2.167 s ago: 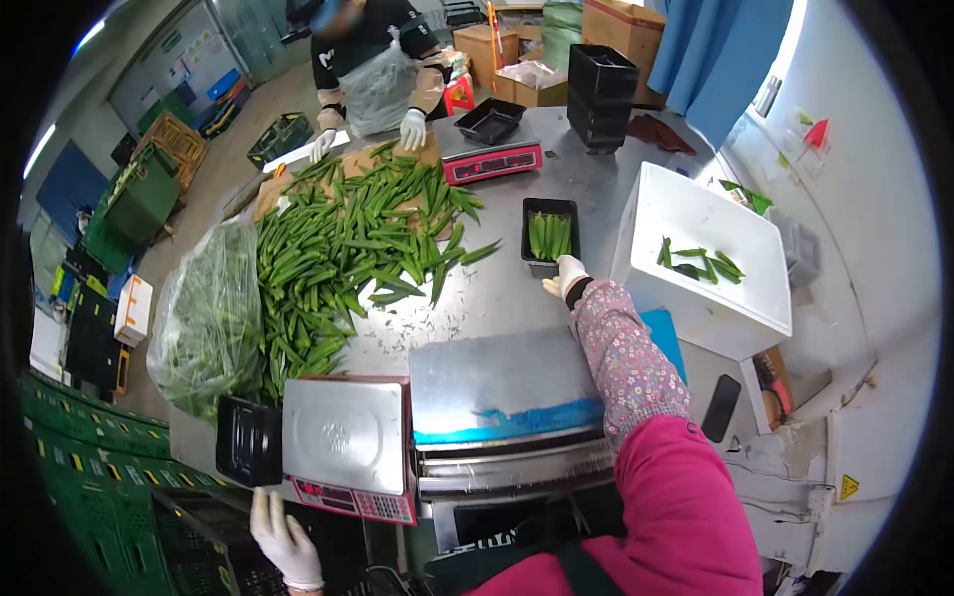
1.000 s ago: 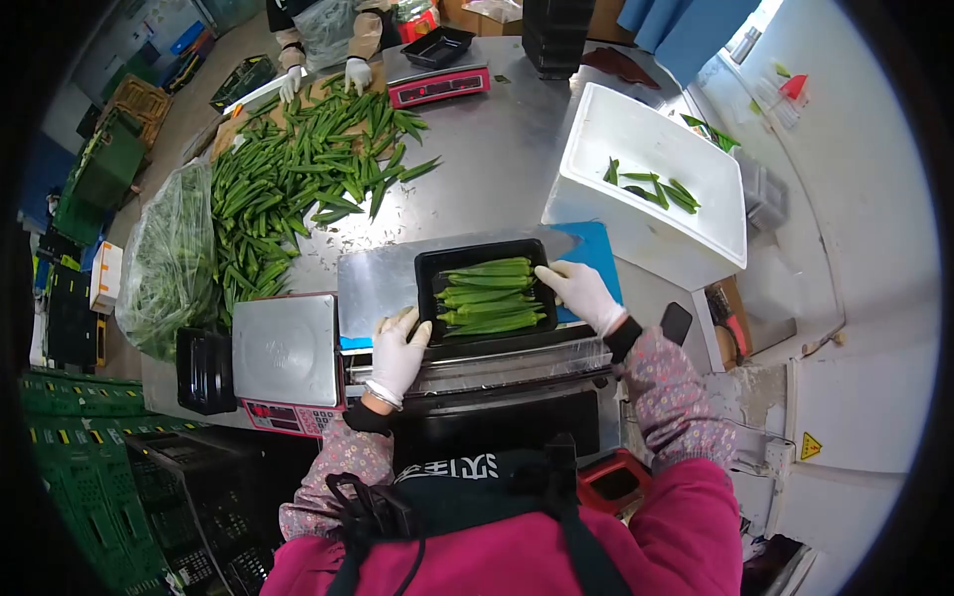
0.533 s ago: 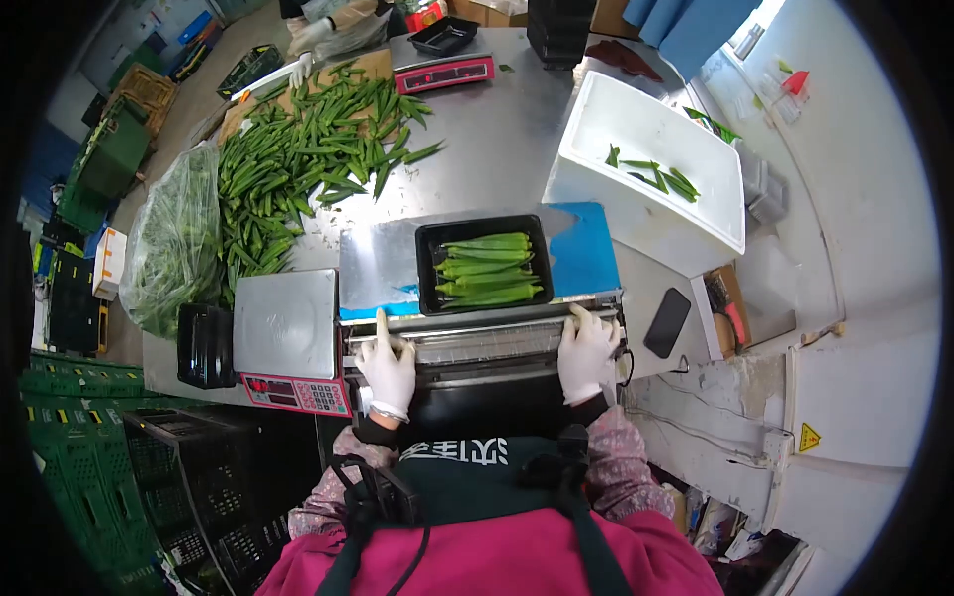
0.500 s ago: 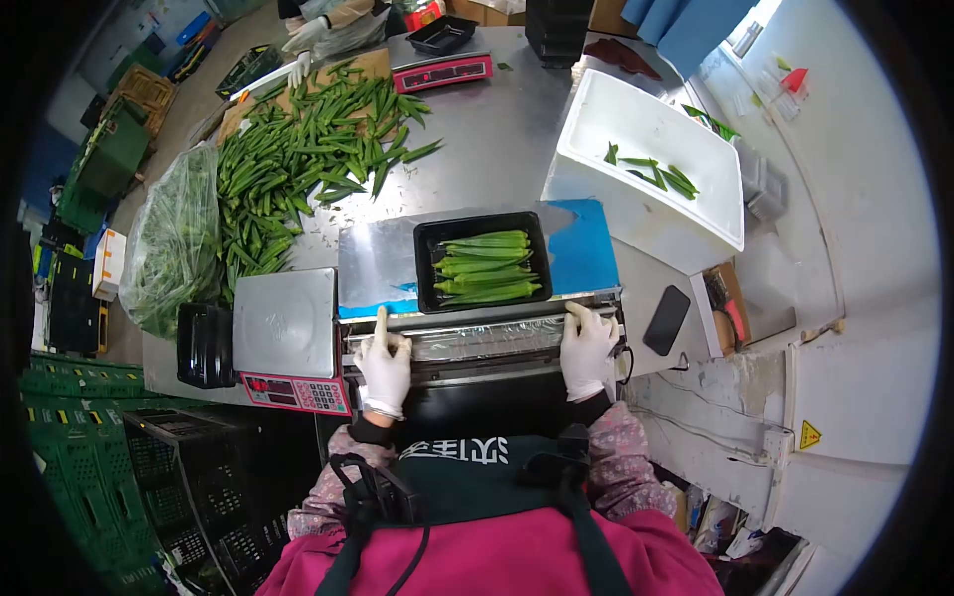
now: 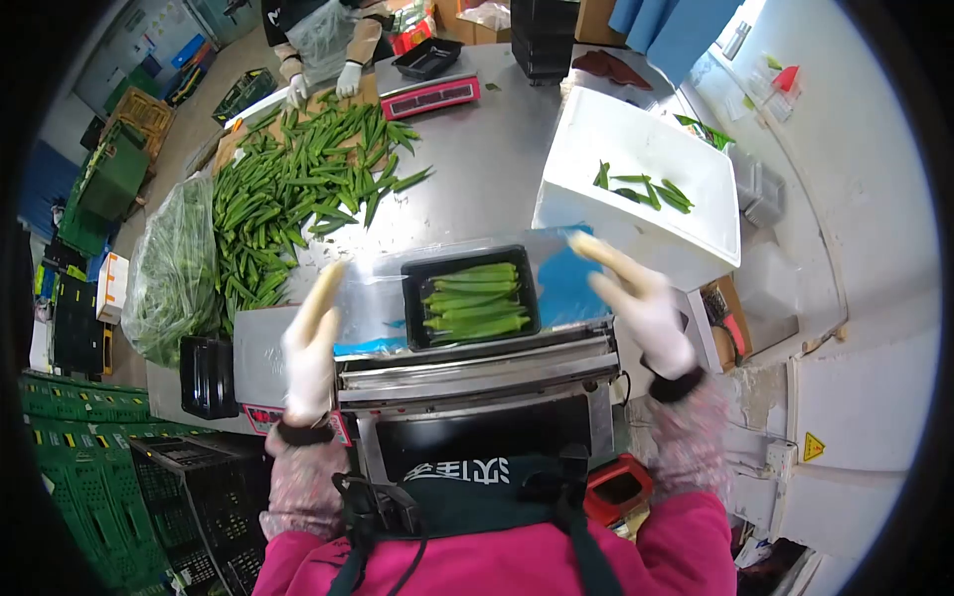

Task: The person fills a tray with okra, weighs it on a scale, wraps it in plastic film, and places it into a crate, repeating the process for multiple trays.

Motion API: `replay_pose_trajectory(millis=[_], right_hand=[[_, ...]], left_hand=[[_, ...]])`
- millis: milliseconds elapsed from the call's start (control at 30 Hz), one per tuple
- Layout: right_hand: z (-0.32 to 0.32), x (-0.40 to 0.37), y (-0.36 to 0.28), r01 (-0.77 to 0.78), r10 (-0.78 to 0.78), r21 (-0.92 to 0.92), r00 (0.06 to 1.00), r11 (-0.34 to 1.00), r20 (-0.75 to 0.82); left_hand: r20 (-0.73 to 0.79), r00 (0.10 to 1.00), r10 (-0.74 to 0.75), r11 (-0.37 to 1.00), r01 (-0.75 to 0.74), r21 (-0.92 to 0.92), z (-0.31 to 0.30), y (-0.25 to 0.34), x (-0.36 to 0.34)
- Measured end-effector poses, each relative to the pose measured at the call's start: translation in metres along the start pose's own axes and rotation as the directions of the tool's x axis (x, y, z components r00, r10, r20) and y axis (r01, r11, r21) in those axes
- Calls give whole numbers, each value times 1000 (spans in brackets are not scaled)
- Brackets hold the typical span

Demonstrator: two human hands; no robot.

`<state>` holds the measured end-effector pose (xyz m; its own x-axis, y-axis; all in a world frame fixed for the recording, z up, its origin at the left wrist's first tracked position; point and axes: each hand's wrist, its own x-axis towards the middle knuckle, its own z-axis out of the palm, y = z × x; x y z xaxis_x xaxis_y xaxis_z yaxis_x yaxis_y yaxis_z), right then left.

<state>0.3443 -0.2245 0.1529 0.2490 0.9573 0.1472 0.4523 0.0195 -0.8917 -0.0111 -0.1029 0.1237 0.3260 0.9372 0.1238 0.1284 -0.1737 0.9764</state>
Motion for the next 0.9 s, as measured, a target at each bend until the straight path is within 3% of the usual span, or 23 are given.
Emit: replay_pose_trajectory(millis=[67, 100, 133, 200, 233, 267, 300, 333, 367, 400, 433, 467, 500, 533, 600, 633, 667, 700, 733, 833, 867, 900], right_hand=[[40, 46, 53, 246, -247, -242, 969, 939, 24], [56, 63, 76, 328, -339, -408, 940, 852, 48], [69, 75, 103, 380, -397, -472, 915, 796, 69], [84, 84, 137, 264, -243, -322, 965, 909, 103], [85, 85, 145, 264, -244, -318, 965, 911, 100], [85, 87, 146, 28, 8, -263, 991, 964, 135], [84, 89, 146, -216, 258, -218, 949, 952, 184], [82, 89, 146, -220, 261, -217, 948, 951, 184], [78, 91, 139, -298, 344, -222, 915, 928, 210], [77, 93, 135, -370, 420, -228, 877, 900, 235], [77, 93, 137, -365, 414, -226, 880, 903, 234], [78, 90, 141, -88, 151, -379, 978, 921, 141], [79, 88, 141, 175, -148, -536, 985, 826, 95], [81, 83, 138, 317, -369, -557, 929, 767, 20], [78, 69, 138, 376, -464, -648, 885, 662, 39], [80, 55, 146, 275, -305, -389, 952, 879, -15], [86, 40, 153, 124, -125, -90, 992, 988, 2], [87, 25, 144, -30, 34, -47, 996, 998, 78], [85, 10, 131, -193, 193, -22, 968, 981, 160], [105, -8, 131, -44, 46, 38, 997, 998, -55], [105, -13, 127, -34, 36, 35, 998, 999, -51], [104, -17, 122, -187, 190, 108, 982, 976, -18]], left_hand=[[90, 959, 271, 887, -284, 365, 25, -62, 43], [200, 913, 355, 713, -403, 573, 33, -80, 59], [196, 901, 387, 569, -401, 718, 44, -109, 68], [137, 985, 104, 739, -169, 652, 47, -130, 77], [138, 985, 105, 736, -170, 655, 47, -138, 80], [79, 983, 164, 780, -178, 600, 47, -144, 83], [15, 976, 216, 820, -190, 539, 47, -150, 86], [17, 977, 213, 821, -189, 540, 44, -155, 90], [49, 975, -216, 932, 191, 308, 39, -153, 94], [181, 795, -578, 815, 572, 89, 35, -150, 98], [200, 763, -614, 779, 627, 0, 35, -147, 99], [195, 769, -609, 784, 621, -1, 36, -151, 99], [122, 902, -415, 904, 393, 170, 36, -157, 97], [82, 981, -178, 926, 138, 352, 34, -162, 95], [25, 998, -53, 876, 34, 480, 33, -140, 75], [76, 996, 38, 851, -72, 520, 29, -144, 67], [136, 991, 17, 865, -83, 496, 26, -155, 60], [191, 979, 73, 880, -153, 450, 26, -161, 49], [237, 950, -201, 968, 155, 200, 33, -147, 36], [164, 965, -203, 975, 184, 125, 51, -154, 17], [116, 987, -107, 993, 100, 69, 55, -152, 15], [63, 998, -10, 1000, 9, 17, 57, -149, 12]])
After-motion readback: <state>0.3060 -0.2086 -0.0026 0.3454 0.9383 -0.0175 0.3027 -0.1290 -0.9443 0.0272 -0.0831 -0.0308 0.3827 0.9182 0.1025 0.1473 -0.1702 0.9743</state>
